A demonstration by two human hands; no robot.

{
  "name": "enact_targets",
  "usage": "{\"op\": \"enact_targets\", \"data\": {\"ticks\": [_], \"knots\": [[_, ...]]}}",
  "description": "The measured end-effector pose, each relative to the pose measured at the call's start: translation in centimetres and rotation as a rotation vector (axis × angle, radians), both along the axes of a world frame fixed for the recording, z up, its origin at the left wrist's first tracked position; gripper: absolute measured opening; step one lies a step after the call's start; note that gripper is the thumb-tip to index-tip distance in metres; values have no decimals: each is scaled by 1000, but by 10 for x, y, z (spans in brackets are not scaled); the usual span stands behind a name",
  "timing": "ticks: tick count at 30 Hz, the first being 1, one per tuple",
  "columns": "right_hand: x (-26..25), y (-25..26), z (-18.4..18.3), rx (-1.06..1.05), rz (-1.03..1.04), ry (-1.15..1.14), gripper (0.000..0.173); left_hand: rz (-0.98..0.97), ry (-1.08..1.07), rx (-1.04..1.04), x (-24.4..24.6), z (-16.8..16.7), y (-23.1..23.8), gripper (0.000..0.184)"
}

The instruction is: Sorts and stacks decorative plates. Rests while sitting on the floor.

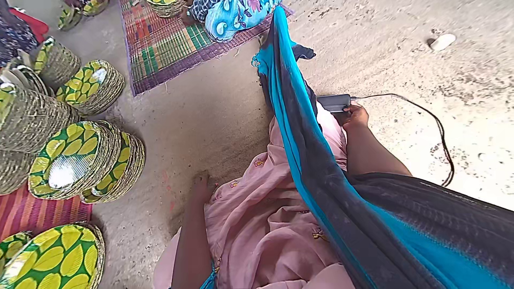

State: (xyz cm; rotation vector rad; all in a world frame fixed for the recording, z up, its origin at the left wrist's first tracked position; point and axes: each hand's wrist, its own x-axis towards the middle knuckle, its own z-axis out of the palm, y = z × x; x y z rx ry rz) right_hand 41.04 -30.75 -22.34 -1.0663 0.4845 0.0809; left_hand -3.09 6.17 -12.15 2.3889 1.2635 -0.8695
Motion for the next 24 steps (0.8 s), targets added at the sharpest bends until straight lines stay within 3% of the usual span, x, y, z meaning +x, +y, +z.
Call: {"op": "enact_targets", "data": {"ticks": [24], "knots": [[1,-7,-11,57,-2,-78,45,4,2,-3,1,2,-2,69]]}}
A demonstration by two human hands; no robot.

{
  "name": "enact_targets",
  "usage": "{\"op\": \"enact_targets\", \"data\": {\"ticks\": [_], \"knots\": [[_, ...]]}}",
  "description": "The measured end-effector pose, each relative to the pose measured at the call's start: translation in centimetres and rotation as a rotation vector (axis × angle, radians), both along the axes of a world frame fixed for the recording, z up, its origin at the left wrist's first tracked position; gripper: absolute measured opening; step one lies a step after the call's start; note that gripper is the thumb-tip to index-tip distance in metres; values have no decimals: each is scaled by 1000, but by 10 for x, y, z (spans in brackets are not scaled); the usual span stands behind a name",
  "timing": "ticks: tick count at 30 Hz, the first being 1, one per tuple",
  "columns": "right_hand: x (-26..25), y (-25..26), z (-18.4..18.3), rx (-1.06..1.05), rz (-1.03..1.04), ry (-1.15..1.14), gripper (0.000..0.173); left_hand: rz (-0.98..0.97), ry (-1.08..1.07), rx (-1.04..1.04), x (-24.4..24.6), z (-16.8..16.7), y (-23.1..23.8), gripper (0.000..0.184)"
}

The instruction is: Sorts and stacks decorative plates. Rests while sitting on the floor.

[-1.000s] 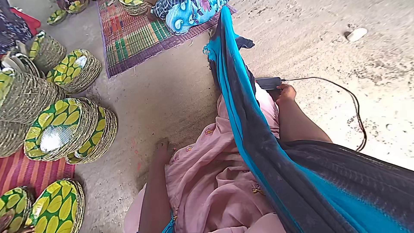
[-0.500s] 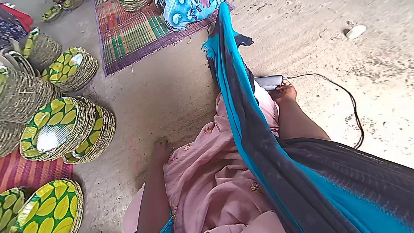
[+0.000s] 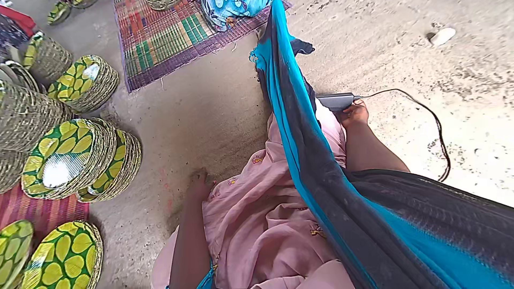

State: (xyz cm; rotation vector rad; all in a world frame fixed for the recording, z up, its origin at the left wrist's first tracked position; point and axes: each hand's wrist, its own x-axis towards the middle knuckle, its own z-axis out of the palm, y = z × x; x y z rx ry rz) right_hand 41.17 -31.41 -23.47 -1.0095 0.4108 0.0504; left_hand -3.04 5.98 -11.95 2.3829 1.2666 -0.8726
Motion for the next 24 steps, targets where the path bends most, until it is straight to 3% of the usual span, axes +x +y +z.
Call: {"op": "enact_targets", "data": {"ticks": [7,17,24], "knots": [[0,0,2,72,3,-24,37,-8,-4,8,0,0,0,68],[-1,1,3,62,18,-10,47,-4,-2,6,1,1,0,70],[7,0,-6,295,-65,-73,18,-4,10,-2,1,3,-1,69]]}}
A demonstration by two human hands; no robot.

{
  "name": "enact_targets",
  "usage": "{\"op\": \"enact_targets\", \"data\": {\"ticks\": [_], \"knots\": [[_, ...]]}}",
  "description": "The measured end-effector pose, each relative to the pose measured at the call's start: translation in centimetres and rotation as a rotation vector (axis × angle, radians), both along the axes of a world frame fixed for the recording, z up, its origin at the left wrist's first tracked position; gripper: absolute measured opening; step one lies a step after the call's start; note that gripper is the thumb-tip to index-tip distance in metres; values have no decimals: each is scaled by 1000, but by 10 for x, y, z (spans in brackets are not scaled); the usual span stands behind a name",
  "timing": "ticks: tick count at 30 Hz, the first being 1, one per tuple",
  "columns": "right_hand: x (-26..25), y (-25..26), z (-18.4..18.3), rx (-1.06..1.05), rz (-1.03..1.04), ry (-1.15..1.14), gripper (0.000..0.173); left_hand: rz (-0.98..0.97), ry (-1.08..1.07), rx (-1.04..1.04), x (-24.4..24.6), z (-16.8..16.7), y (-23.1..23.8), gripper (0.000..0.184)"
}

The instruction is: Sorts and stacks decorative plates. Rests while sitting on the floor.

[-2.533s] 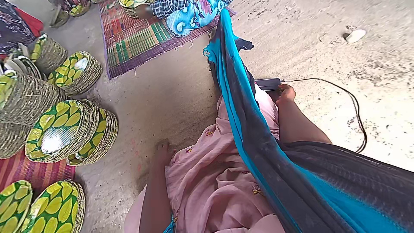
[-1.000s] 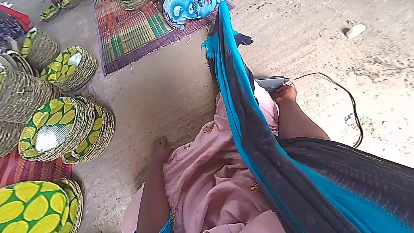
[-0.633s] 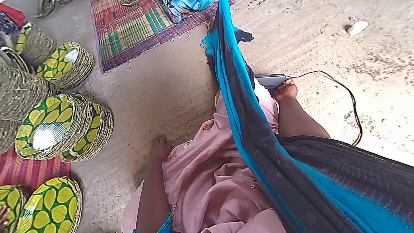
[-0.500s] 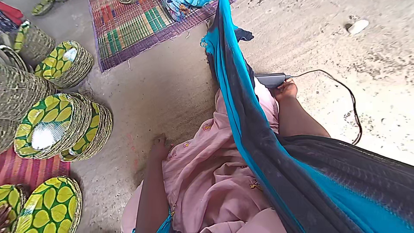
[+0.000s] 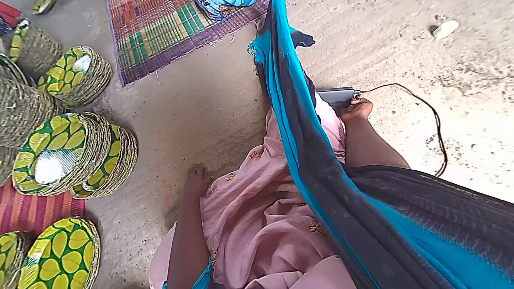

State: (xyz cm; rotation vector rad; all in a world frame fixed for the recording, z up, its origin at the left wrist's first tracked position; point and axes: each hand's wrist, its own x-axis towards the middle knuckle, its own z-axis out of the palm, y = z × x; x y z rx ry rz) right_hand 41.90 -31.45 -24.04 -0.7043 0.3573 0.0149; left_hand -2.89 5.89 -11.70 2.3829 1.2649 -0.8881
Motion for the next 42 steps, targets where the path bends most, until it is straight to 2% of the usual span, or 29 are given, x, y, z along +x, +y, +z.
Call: {"op": "enact_targets", "data": {"ticks": [3,7,13,21,23,26,28,35,39,42], "knots": [[-4,1,6,-36,15,29,23,8,-7,-4,0,-1,1,68],[-7,0,9,-59,48,30,44,10,-6,-3,0,-1,1,68],[-5,-1,7,48,25,58,22,4,-22,4,0,-2,1,68],[-5,1,8,55,54,27,20,3,-12,3,1,-1,0,69],[-5,1,8,13,76,20,26,3,-13,2,1,-1,0,68],[-6,-1,9,-81,116,4,55,8,-30,4,0,-2,1,68],[-7,0,12,-150,162,7,63,8,-34,8,0,-2,1,68],[-4,-3,7,-128,197,-16,53,6,-32,9,0,-2,0,67],[-6,0,12,-83,202,40,32,7,-29,9,-1,-3,1,67],[-6,0,11,-113,227,27,38,6,-25,9,0,-3,1,67]]}}
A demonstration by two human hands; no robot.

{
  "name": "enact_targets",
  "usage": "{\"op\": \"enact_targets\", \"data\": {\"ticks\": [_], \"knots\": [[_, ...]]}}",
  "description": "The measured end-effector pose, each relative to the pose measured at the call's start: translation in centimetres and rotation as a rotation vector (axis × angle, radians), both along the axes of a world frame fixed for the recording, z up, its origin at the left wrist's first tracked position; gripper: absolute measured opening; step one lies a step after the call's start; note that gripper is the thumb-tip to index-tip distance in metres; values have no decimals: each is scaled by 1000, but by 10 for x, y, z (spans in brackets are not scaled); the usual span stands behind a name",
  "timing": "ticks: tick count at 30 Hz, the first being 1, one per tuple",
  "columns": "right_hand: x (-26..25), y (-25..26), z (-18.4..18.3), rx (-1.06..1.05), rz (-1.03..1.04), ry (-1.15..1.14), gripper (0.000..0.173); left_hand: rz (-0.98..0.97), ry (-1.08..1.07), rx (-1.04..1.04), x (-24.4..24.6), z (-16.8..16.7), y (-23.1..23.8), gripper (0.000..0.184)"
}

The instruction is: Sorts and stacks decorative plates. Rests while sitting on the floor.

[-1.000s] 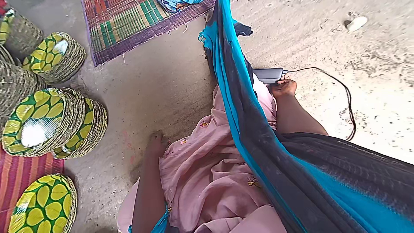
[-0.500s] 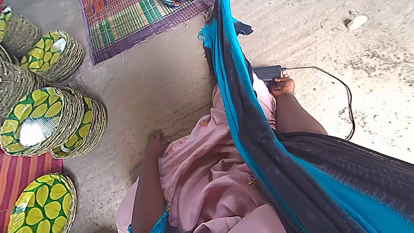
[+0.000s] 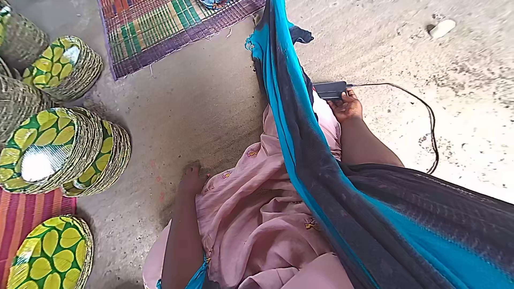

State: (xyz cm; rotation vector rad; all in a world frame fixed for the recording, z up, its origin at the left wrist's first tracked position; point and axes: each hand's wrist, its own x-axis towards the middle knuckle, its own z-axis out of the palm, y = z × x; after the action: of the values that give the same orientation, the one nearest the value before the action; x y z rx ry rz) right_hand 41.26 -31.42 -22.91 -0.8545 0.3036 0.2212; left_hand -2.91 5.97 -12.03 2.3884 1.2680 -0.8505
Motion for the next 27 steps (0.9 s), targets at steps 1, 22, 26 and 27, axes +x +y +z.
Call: {"op": "enact_targets", "data": {"ticks": [1,22,26,27], "knots": [[-1,0,1,-3,9,-20,41,0,0,2,0,0,0,67],[7,0,-5,28,-112,-64,68,-12,1,4,-1,-3,3,70],[3,-1,-5,14,-112,-62,73,-5,3,-2,-1,-3,2,69],[1,-1,-4,20,-111,-66,71,0,4,-4,-2,-4,2,69]]}}
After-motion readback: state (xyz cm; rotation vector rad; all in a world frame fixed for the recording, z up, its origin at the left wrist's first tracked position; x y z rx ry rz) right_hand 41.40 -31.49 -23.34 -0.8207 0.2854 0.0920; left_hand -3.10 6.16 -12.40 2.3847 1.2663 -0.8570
